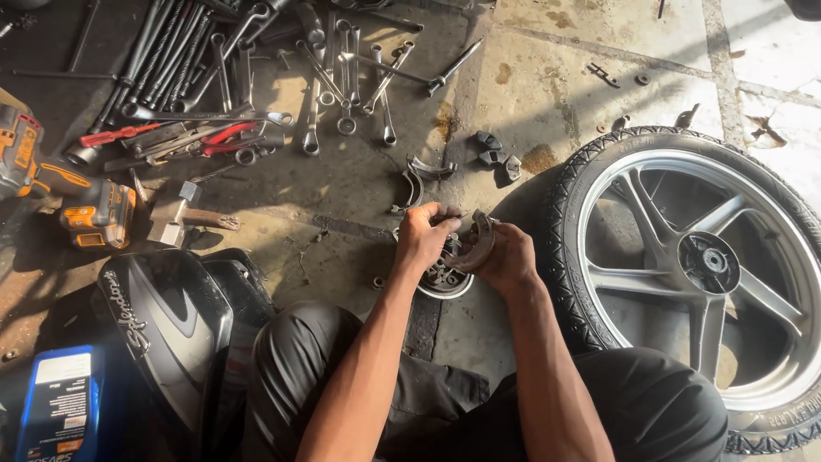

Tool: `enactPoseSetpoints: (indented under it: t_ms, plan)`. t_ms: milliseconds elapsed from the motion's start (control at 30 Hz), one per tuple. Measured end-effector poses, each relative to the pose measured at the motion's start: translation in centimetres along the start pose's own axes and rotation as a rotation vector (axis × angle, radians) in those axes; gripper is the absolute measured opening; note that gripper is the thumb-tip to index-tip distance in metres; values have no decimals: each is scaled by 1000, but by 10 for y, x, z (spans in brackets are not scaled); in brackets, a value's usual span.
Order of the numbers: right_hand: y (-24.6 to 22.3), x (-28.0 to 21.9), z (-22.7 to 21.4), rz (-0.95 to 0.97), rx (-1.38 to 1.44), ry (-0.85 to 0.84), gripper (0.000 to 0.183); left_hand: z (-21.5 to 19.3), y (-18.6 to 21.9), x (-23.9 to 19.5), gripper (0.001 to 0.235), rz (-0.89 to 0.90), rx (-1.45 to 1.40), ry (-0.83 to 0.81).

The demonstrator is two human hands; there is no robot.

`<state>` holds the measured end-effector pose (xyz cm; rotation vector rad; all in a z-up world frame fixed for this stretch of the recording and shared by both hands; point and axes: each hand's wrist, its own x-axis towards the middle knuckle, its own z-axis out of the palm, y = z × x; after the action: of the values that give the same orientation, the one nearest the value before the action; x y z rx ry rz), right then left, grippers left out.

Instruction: The person sits on the floor and assembles a motorcycle drum brake. They place brake shoes into the backing plate, attach springs, and use a blue oil can to lubricate the components. The person then installs the shoes into the drum and secures them with a spring tool.

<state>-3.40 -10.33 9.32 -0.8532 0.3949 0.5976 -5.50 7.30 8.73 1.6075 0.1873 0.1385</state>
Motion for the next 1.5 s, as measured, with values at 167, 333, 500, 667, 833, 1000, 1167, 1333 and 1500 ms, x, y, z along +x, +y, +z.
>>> enactPoseSetpoints:
  t_ms: [167,333,500,667,833,1000,1167,1333,1500]
  plan:
    - [3,14,-12,-67,55,-75,29,3,9,1,20,10,-71,-67]
    - [13,26,-20,-88,31,-127,33,6,3,0,19,-38,-65,-50]
    - [18,37,-21,-81,20,-1,27,5,3,-2,20,-48,120,46]
    - [16,38,-15,-110,66,10,25,6,1,2,20,-148,136,71]
    - [16,29,-10,-92,80,-13,33,8,-2,3,21,-52,-25,1]
    - [13,24,-8,-76,275,-155,31,11,15,-3,20,-28,36,-10]
    - [14,26,-3,-67,263,-98,35,15,29,-7,20,-135,108,26]
    - [13,19,4,-85,226,-80,40,15,35,-9,22,-78,253,63]
    - [17,18,4,-86,222,-50,41,15,38,-16,22,-63,294,100]
